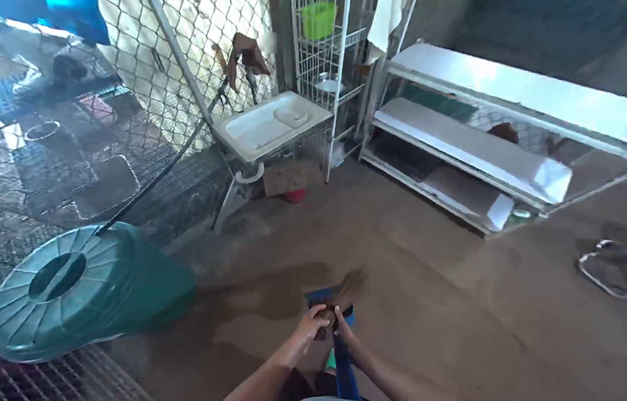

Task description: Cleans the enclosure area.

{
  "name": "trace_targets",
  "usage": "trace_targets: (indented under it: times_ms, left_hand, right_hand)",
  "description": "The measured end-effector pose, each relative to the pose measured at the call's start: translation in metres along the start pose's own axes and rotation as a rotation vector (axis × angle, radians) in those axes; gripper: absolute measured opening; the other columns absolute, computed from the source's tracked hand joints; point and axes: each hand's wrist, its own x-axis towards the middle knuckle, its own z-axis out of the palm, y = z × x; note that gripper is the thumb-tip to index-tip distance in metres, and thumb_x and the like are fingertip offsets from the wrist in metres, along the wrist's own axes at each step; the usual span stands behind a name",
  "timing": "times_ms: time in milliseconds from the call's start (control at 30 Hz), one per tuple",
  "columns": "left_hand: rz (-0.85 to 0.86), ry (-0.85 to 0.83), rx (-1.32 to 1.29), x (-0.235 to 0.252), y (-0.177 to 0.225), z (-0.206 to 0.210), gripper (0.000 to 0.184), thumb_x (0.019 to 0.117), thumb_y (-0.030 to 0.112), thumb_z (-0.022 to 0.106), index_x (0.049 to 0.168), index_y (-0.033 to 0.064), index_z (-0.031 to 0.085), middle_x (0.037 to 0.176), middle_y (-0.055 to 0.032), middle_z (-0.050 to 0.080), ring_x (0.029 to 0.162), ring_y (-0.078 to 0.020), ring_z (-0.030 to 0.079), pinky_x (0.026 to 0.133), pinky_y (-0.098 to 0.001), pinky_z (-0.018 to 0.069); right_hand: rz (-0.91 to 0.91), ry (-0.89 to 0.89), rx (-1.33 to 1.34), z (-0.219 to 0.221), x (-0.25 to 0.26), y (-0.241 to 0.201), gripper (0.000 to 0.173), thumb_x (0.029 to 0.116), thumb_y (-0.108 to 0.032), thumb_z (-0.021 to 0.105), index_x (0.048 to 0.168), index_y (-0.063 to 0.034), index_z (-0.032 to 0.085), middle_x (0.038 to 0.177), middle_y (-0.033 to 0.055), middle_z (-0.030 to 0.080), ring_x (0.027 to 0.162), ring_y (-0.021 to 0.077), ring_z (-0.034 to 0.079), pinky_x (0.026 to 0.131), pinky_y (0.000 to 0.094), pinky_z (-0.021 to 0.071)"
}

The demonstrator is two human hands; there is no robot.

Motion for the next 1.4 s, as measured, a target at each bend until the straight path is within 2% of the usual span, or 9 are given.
trace_targets:
  times_ms: [100, 233, 467, 633, 833, 933, 1100, 1233, 1400]
  left_hand:
    - [0.016, 0.157, -0.16, 0.018, 0.035, -0.021, 0.039, 0.1017, 0.008, 0.057, 0.14, 0.0036, 0.053, 0.122, -0.0195, 0.061, 0.095, -0.0253, 0.062, 0.079, -0.0433, 0.0552]
    - [0.049, 0.32, -0.237, 0.047, 0.089, -0.08, 0.037, 0.1036, 0.011, 0.055, 0.14, 0.005, 0.05, 0.114, -0.0182, 0.062, 0.089, -0.0238, 0.063, 0.075, -0.041, 0.0556]
    - [0.01, 0.554, -0.177, 0.107, 0.158, -0.241, 0.05, 0.1018, 0.012, 0.057, 0.148, 0.0059, 0.04, 0.123, -0.0238, 0.059, 0.099, -0.0295, 0.063, 0.083, -0.0461, 0.0547]
    - [-0.125, 0.74, -0.191, 0.192, 0.196, -0.373, 0.052, 0.0998, 0.015, 0.063, 0.146, 0.0034, 0.042, 0.12, -0.024, 0.059, 0.097, -0.0297, 0.062, 0.083, -0.0463, 0.0543]
    - [-0.247, 0.841, 0.326, 0.293, 0.277, -0.52, 0.045, 0.0951, 0.019, 0.071, 0.136, 0.005, 0.059, 0.131, -0.0256, 0.062, 0.115, -0.0406, 0.064, 0.093, -0.0596, 0.0533]
    - [-0.228, 0.951, 0.515, 0.333, 0.315, -0.568, 0.051, 0.0939, 0.014, 0.07, 0.141, 0.0041, 0.055, 0.136, -0.0287, 0.059, 0.123, -0.0445, 0.059, 0.1, -0.0633, 0.0489]
    - [-0.215, 1.238, 0.596, 0.412, 0.325, -0.583, 0.079, 0.0972, 0.025, 0.068, 0.16, 0.0025, 0.026, 0.158, -0.0365, 0.03, 0.145, -0.0503, 0.036, 0.117, -0.0572, 0.0349]
    - [-0.436, 0.775, 0.692, 0.503, 0.259, -0.512, 0.057, 0.1039, 0.029, 0.06, 0.148, -0.0032, 0.045, 0.148, -0.0329, 0.048, 0.138, -0.0466, 0.047, 0.114, -0.0577, 0.0379]
    - [-0.412, 0.575, 0.46, 0.657, 0.218, -0.456, 0.061, 0.107, 0.028, 0.055, 0.157, 0.0009, 0.033, 0.154, -0.0296, 0.042, 0.142, -0.0433, 0.043, 0.115, -0.0561, 0.0374]
  right_hand:
    - [0.052, -0.02, -0.124, -0.003, 0.029, -0.038, 0.082, 0.1055, -0.064, 0.036, 0.158, 0.0, 0.033, 0.159, 0.0287, 0.035, 0.141, 0.0414, 0.041, 0.111, 0.0626, 0.0372]
    - [0.182, -0.007, -0.221, 0.001, 0.075, -0.092, 0.073, 0.1014, -0.046, 0.063, 0.149, 0.0056, 0.042, 0.148, 0.0283, 0.047, 0.131, 0.0371, 0.051, 0.106, 0.0549, 0.0438]
    - [0.239, 0.003, -0.258, -0.005, 0.181, -0.182, 0.029, 0.1035, -0.007, 0.053, 0.13, 0.0041, 0.052, 0.094, 0.0126, 0.058, 0.072, 0.0165, 0.056, 0.067, 0.0333, 0.0514]
    - [0.28, 0.01, -0.227, -0.026, 0.269, -0.246, 0.038, 0.1039, -0.003, 0.05, 0.141, 0.0039, 0.045, 0.105, 0.0154, 0.059, 0.08, 0.0168, 0.059, 0.074, 0.0323, 0.0527]
    - [0.29, 0.092, -0.146, -0.039, 0.354, -0.289, 0.04, 0.1049, -0.002, 0.048, 0.144, 0.0031, 0.042, 0.11, 0.0176, 0.059, 0.082, 0.0184, 0.059, 0.074, 0.0345, 0.0526]
    - [0.305, 0.144, -0.099, -0.052, 0.399, -0.287, 0.042, 0.1025, 0.0, 0.05, 0.144, 0.0026, 0.043, 0.112, 0.0186, 0.06, 0.083, 0.02, 0.061, 0.074, 0.0363, 0.0542]
    - [0.316, 0.096, -0.108, -0.075, 0.478, -0.282, 0.048, 0.1024, 0.001, 0.05, 0.149, 0.001, 0.038, 0.108, 0.0171, 0.06, 0.078, 0.018, 0.062, 0.072, 0.0344, 0.0545]
    - [0.358, 0.102, -0.071, -0.09, 0.532, -0.263, 0.051, 0.1015, 0.004, 0.05, 0.15, -0.0014, 0.036, 0.11, 0.0191, 0.062, 0.08, 0.0211, 0.063, 0.071, 0.0373, 0.0555]
    - [0.465, 0.154, 0.008, -0.108, 0.541, -0.245, 0.065, 0.096, 0.008, 0.057, 0.154, -0.0072, 0.033, 0.104, 0.0184, 0.064, 0.074, 0.0215, 0.064, 0.067, 0.0376, 0.0564]
